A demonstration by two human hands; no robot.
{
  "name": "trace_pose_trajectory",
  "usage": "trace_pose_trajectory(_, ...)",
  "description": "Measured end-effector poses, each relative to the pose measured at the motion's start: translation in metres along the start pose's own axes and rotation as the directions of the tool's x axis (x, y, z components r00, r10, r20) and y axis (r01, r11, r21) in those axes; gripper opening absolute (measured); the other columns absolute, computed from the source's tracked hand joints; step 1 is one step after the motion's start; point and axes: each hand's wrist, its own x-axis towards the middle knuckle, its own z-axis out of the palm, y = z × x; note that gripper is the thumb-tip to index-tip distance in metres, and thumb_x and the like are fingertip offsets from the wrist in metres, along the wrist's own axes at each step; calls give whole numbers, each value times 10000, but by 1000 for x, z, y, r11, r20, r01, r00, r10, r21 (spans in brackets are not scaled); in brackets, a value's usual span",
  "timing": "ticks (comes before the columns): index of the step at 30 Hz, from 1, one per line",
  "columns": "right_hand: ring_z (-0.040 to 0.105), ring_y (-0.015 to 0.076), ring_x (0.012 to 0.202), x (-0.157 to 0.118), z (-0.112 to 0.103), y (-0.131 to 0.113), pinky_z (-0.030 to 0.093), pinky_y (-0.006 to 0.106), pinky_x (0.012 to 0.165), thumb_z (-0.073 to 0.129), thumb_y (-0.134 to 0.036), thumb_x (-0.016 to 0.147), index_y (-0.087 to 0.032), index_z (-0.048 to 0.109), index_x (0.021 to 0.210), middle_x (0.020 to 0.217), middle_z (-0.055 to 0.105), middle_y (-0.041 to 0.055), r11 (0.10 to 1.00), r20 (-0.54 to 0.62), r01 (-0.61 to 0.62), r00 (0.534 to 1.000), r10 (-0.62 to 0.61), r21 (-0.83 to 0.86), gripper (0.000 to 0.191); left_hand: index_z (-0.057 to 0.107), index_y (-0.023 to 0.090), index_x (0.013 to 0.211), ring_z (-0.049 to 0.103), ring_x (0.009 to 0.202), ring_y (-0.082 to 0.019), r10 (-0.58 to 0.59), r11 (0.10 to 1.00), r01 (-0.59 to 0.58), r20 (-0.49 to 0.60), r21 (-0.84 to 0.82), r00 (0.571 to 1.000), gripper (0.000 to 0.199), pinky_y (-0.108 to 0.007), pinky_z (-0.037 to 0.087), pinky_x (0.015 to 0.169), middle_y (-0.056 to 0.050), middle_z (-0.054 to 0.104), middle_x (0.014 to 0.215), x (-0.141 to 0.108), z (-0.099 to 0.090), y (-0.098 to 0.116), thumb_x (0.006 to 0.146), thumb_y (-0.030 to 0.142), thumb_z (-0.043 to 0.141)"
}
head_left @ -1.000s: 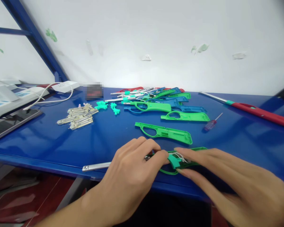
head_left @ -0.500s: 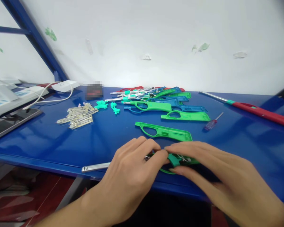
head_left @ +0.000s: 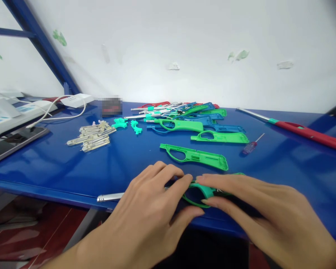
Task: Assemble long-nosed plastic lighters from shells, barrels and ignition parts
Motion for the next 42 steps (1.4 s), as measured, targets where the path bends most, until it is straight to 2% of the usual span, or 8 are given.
trace_pose_trajectory(7,867,58,1230,-6,2,2,502,116,1206,597,-200,1196,-385,788,1392,1422,889,-147,999,6,-14,1000,14,40,331,810,170,1144,716,924,-257,4,999,-5,-15,-39,1000,193,-418,617,803,-61,802,1086,0,3,-7,1186,351,756)
trace_pose_trajectory(11,874,74,1219,-2,3,2,524,131,1187,602,-156,1172,-380,828,1335,1399,895,-141,998,-9,15,1000,-14,57,357,793,173,1171,729,936,-248,16,999,-16,-22,-40,1000,196,-404,620,818,-51,814,1096,-1,0,-6,1195,363,748)
trace_pose_trajectory(14,879,91,1216,-1,2,1,545,153,1174,604,-169,1175,-375,849,1328,1397,895,-133,999,-25,6,1000,-4,46,355,769,214,1254,755,993,-225,-12,998,13,9,-69,1000,96,-379,631,901,-19,829,1163,-3,-7,-5,1201,287,738)
trace_pose_trajectory(18,883,84,1200,1,-1,1,543,139,1161,621,-196,1191,-357,870,1295,1372,905,-129,999,-32,24,999,-22,44,314,753,267,1289,770,1068,-202,-75,995,77,42,-64,996,135,-361,619,977,-4,808,1262,-8,-18,-5,1213,203,662)
trace_pose_trajectory(27,874,62,1222,1,0,-2,544,130,1182,651,-282,1208,-367,835,1353,1372,907,-127,999,-27,16,1000,-15,31,250,773,309,1230,747,1018,-111,-105,985,109,37,-134,994,252,-255,567,892,58,760,1195,-14,-20,-16,1179,78,687)
trace_pose_trajectory(32,879,74,1212,1,0,-3,572,142,1169,641,-260,1203,-346,827,1367,1377,908,-100,999,-17,32,999,-32,26,262,765,300,1232,733,998,-117,-106,987,110,48,-114,993,251,-279,552,851,47,744,1199,-14,-19,-16,1192,80,651)
trace_pose_trajectory(38,877,71,1218,0,1,-2,568,141,1177,628,-235,1202,-341,824,1356,1369,910,-93,999,-19,39,999,-38,23,270,776,292,1300,713,1062,-172,-120,989,130,134,-69,984,280,-328,575,850,-4,711,1223,-14,-22,-15,1219,123,569)
trace_pose_trajectory(42,860,50,1250,-1,1,-2,533,128,1207,618,-227,1205,-355,814,1381,1400,900,-109,999,-15,30,999,-29,17,293,763,277,1215,703,1022,-186,-156,986,164,174,-35,972,298,-342,620,864,-21,677,1206,-13,-26,-11,1183,85,537)
